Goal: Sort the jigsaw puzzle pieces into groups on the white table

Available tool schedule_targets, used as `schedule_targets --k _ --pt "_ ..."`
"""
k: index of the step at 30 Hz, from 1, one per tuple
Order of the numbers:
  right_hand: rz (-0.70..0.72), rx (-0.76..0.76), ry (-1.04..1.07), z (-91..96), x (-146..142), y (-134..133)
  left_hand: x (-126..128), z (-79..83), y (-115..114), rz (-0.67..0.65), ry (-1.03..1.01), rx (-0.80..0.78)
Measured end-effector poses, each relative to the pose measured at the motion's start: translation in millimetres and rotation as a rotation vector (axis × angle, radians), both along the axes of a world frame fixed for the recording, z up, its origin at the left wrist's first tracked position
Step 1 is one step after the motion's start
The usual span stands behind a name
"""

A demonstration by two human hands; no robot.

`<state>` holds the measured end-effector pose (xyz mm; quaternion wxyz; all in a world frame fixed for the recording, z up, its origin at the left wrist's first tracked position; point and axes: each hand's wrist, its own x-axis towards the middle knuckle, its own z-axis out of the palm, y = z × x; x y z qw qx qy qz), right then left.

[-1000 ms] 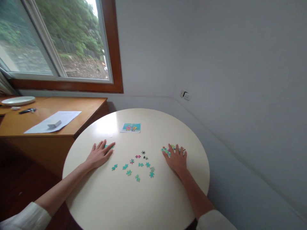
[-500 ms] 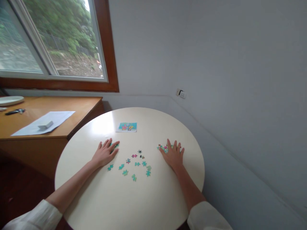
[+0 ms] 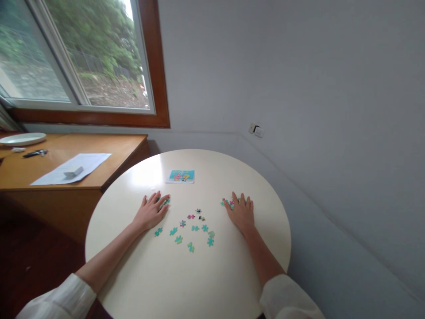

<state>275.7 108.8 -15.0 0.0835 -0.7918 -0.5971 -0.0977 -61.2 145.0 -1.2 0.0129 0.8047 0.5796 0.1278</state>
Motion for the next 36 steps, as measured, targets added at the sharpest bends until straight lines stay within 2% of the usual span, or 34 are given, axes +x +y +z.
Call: schedule_targets --k 3,7,12,15,19,31,36 --pt "0.059 0.144 -0.036 3.5 -1 -6 -1 1.2 -2 -0.004 -0.057 0.057" --pt "0.231 0.33 -0.042 6.2 -2 -12 -6 2.6 -2 0.02 -0.246 0.153" --pt "0.343 0.386 0.034 9.4 -2 -15 -14 1.7 3 0.132 -0.563 0.178" --pt "0.342 0.399 0.049 12.0 -3 -16 -16 2.2 6 0.192 -0.633 0.201" --pt "0.349 0.388 0.042 13.9 -5 -16 -15 4.6 8 0.223 -0.606 0.231" --pt "0.355 0.338 -0.003 15.6 -13 -25 -7 4.8 -6 0.035 -0.268 0.294" --pt "0.397 0.351 0.033 14.4 -24 -40 -2 5.1 -20 0.016 -0.211 0.317"
